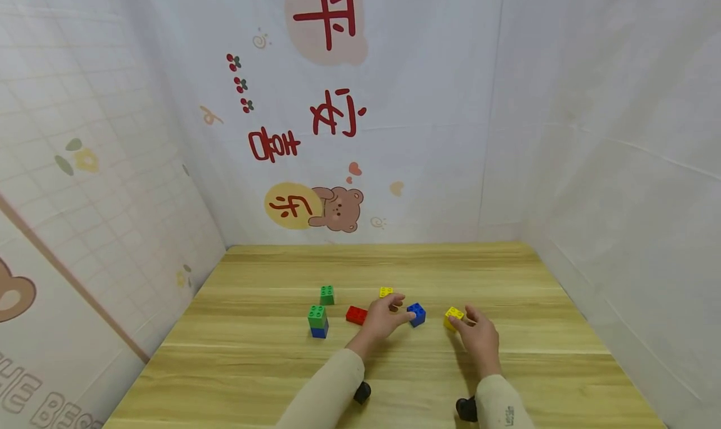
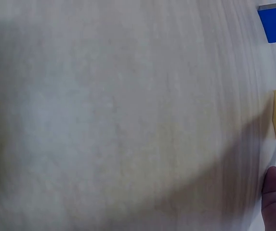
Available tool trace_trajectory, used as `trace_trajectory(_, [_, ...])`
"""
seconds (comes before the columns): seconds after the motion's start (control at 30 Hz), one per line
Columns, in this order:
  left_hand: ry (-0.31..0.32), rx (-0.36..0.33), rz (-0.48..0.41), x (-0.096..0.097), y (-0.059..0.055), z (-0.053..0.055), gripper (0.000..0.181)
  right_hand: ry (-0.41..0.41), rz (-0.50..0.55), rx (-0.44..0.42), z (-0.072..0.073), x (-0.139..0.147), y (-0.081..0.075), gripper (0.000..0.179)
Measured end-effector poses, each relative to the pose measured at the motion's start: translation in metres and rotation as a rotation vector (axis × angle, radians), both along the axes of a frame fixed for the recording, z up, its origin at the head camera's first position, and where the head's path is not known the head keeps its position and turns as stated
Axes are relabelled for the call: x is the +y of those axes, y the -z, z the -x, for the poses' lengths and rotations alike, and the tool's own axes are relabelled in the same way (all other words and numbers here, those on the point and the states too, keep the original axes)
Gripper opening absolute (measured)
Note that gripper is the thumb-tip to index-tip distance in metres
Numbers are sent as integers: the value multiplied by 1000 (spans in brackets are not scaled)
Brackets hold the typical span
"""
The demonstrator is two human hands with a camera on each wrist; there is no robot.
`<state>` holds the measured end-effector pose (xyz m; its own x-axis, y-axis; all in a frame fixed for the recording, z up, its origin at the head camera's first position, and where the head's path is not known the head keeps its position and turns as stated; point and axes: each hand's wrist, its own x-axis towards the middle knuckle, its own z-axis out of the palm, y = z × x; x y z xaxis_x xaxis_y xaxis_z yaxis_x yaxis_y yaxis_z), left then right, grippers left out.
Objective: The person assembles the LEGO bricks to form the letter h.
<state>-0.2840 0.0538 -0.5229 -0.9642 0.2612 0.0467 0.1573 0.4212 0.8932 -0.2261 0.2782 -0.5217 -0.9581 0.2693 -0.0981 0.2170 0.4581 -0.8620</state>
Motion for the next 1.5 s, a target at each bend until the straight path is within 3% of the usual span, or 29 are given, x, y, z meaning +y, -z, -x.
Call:
trace_trajectory(0.53, [-86,14,57,14,10,-1,50,18,1,12,1,-4,10,59])
trace_trajectory(0.77, [-106,28,105,14,12,0,36,31,-16,46,2,-5,13,52])
trace_trajectory(0.93, [-80,44,116,13,12,3,28,30,-11,45,2,-4,14,50])
trace_trajectory(1.2, [21,31,114,6,8,4,20,10,-1,36,0,-3,10,52])
trace_trajectory(1.5, [62,-7,109,2,7,5,26,5,-10,34,2,-2,5,54])
